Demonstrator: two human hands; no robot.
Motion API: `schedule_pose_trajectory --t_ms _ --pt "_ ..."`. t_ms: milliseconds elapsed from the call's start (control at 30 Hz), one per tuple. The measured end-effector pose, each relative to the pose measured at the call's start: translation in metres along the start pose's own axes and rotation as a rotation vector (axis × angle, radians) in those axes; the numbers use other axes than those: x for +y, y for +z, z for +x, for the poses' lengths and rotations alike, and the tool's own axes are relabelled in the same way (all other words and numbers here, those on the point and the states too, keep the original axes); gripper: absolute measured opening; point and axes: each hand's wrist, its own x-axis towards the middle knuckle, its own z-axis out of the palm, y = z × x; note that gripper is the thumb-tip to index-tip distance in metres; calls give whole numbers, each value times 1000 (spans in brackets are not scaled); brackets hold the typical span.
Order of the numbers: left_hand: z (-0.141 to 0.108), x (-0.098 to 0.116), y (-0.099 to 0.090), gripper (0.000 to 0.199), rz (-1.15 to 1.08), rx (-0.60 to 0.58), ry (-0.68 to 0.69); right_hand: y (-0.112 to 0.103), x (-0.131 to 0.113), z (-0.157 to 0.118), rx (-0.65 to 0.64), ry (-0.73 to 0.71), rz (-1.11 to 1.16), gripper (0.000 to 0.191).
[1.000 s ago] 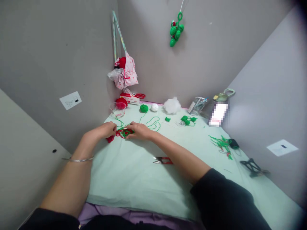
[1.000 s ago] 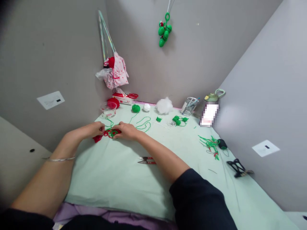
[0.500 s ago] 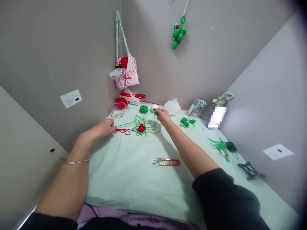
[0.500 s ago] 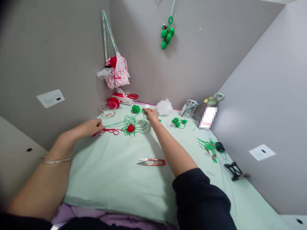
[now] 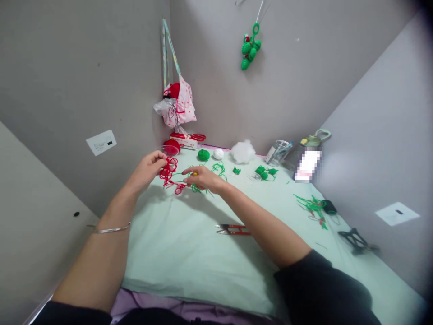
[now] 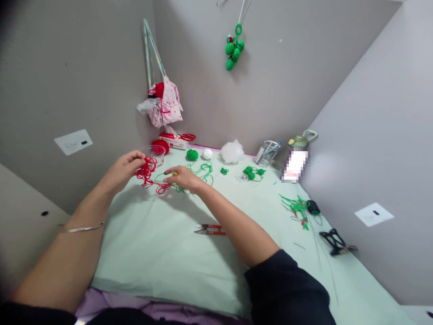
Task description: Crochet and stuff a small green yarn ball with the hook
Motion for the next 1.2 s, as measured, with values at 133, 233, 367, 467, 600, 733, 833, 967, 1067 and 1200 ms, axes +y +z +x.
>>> schedule_pose_trajectory --t_ms 133,233,367,467,600,733,833,967,1067,1200 --pt "-6 14 11 18 -197 -26 -4 21 -4 -9 -91 12 148 33" --pt "-9 20 24 17 -296 -34 29 20 -9 -15 -97 25 267 17" --pt "-13 23 41 13 -334 -52 113 9 -18 -30 -106 -3 530 36" --pt "-18 26 50 15 -300 -151 134 1 -21 -50 -118 -35 668 37" --pt "-27 29 58 25 -246 -325 105 -20 -27 -83 -31 -59 617 31" --pt "-34 23 63 45 -38 -661 -9 -55 -33 -118 125 -106 540 27" --pt "-34 14 68 41 105 -848 -58 -88 -28 -145 327 -157 500 26" --pt "-27 7 64 25 103 -816 -80 -132 -4 -178 602 -220 556 28" --pt "-18 5 53 28 9 -676 -77 -156 22 -195 719 -254 639 24" --pt "-1 -2 35 29 -243 -346 -50 -174 51 -206 785 -285 710 20"
